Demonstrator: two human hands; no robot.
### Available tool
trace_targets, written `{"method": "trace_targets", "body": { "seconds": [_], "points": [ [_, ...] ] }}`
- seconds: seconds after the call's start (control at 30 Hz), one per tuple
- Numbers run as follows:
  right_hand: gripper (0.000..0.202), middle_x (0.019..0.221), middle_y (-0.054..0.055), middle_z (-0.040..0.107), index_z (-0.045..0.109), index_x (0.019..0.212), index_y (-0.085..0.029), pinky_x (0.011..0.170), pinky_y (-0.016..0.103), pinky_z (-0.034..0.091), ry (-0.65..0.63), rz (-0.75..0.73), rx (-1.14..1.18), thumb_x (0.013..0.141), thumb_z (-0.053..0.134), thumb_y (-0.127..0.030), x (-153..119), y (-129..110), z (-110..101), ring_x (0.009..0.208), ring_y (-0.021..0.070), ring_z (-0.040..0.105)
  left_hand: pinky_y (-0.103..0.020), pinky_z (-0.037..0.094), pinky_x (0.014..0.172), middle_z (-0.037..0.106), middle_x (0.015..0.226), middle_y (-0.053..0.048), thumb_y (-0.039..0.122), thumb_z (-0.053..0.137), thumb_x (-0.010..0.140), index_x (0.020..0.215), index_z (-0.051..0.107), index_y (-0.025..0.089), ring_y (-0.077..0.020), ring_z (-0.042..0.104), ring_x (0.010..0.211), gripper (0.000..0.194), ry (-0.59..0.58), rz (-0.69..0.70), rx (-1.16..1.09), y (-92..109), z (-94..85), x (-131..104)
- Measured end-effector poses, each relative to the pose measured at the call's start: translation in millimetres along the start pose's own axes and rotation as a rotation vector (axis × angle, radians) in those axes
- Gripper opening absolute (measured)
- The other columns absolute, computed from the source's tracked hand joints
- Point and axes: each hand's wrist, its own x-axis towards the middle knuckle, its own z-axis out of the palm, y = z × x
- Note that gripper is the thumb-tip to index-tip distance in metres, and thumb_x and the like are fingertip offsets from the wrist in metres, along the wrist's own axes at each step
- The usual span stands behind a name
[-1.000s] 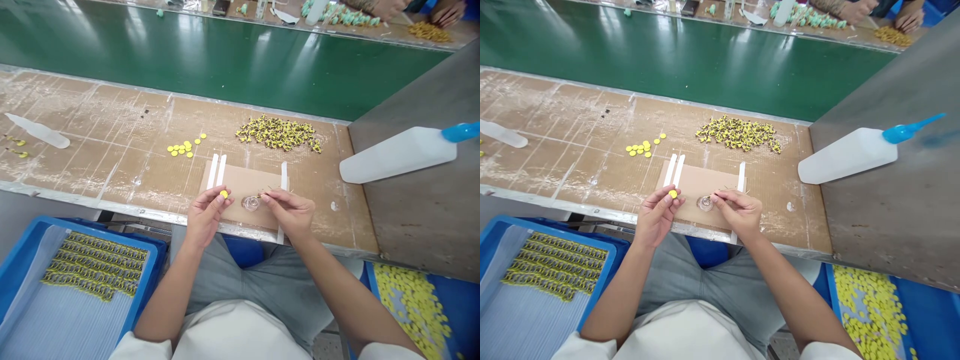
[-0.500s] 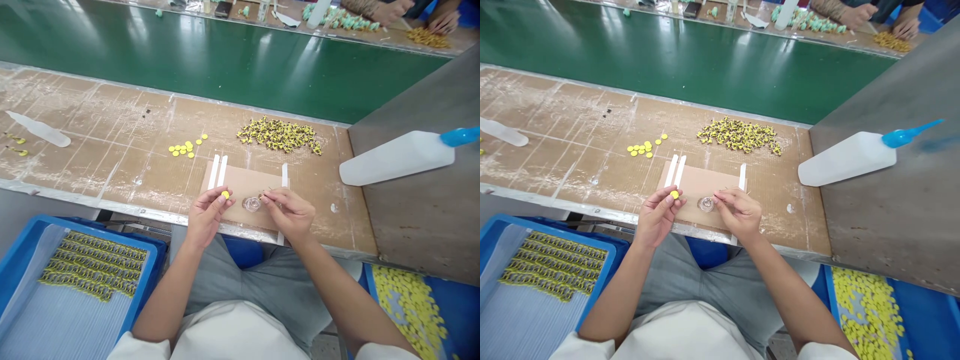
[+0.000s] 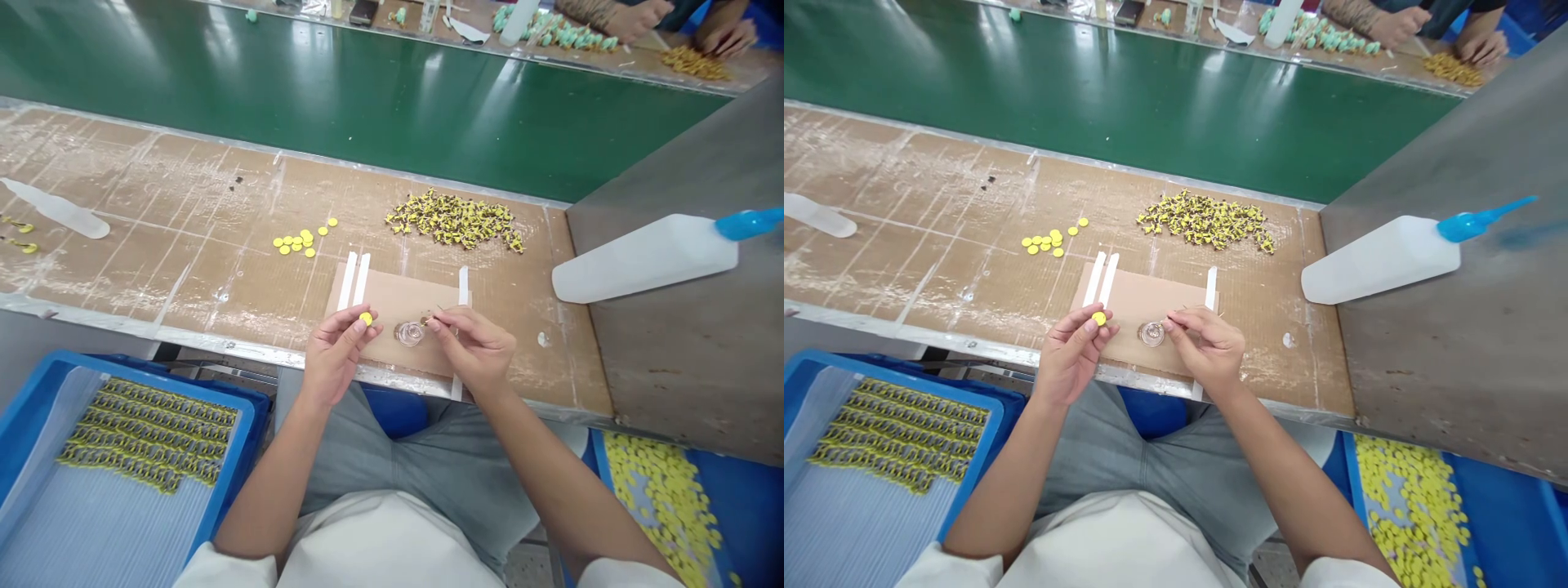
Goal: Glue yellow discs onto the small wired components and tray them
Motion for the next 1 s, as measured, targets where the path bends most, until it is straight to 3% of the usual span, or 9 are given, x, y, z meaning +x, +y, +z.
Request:
{"method": "trace_targets", "body": {
  "seconds": [0.23, 0.47, 0.8, 1.0],
  "points": [
    [0.014, 0.087, 0.004, 0.077, 0.077, 0.085, -0.024, 0.078, 0.033, 0.062, 0.115, 0.307, 0.237, 0.072, 0.082, -0.025, -3.0, -4.8, 1.2, 0.081, 0.0195, 0.073, -0.032, 0.057, 0.093, 0.077, 0.098, -0.007, 0.025, 0.079, 0.078, 0.103, 0.077, 0.021, -0.0121, 0.071, 0.079, 0.025, 0.011, -0.032, -0.034, -2.8, 4.5, -14.7],
    [0.02, 0.071, 0.002, 0.074, 0.075, 0.079, -0.023, 0.055, 0.025, 0.058, 0.15, 0.501, 0.5, 0.067, 0.086, -0.034, -3.5, -33.2, 2.2, 0.059, 0.0142, 0.068, -0.037, 0.059, 0.089, 0.077, 0.094, -0.007, 0.029, 0.08, 0.077, 0.098, 0.077, 0.021, -0.0188, 0.074, 0.084, 0.023, -0.003, -0.098, -0.055, -10.3, 24.3, -32.0],
    [0.017, 0.081, 0.001, 0.077, 0.078, 0.088, -0.028, 0.063, 0.025, 0.062, 0.148, 0.506, 0.565, 0.072, 0.083, -0.032, -6.0, -54.7, -0.5, 0.069, 0.0145, 0.072, -0.034, 0.059, 0.091, 0.078, 0.097, -0.006, 0.024, 0.076, 0.081, 0.1, 0.077, 0.022, -0.0203, 0.073, 0.093, 0.019, -0.08, -0.13, -0.066, -17.0, 36.0, -37.4],
    [0.015, 0.094, 0.003, 0.076, 0.077, 0.094, -0.029, 0.077, 0.033, 0.064, 0.116, 0.344, 0.412, 0.08, 0.077, -0.025, -18.2, -71.6, -2.5, 0.083, 0.0187, 0.073, -0.043, 0.059, 0.092, 0.078, 0.099, -0.007, 0.03, 0.076, 0.081, 0.103, 0.077, 0.025, -0.0257, 0.073, 0.097, 0.022, -0.121, -0.151, -0.038, -15.4, 40.7, -44.3]
  ]
}}
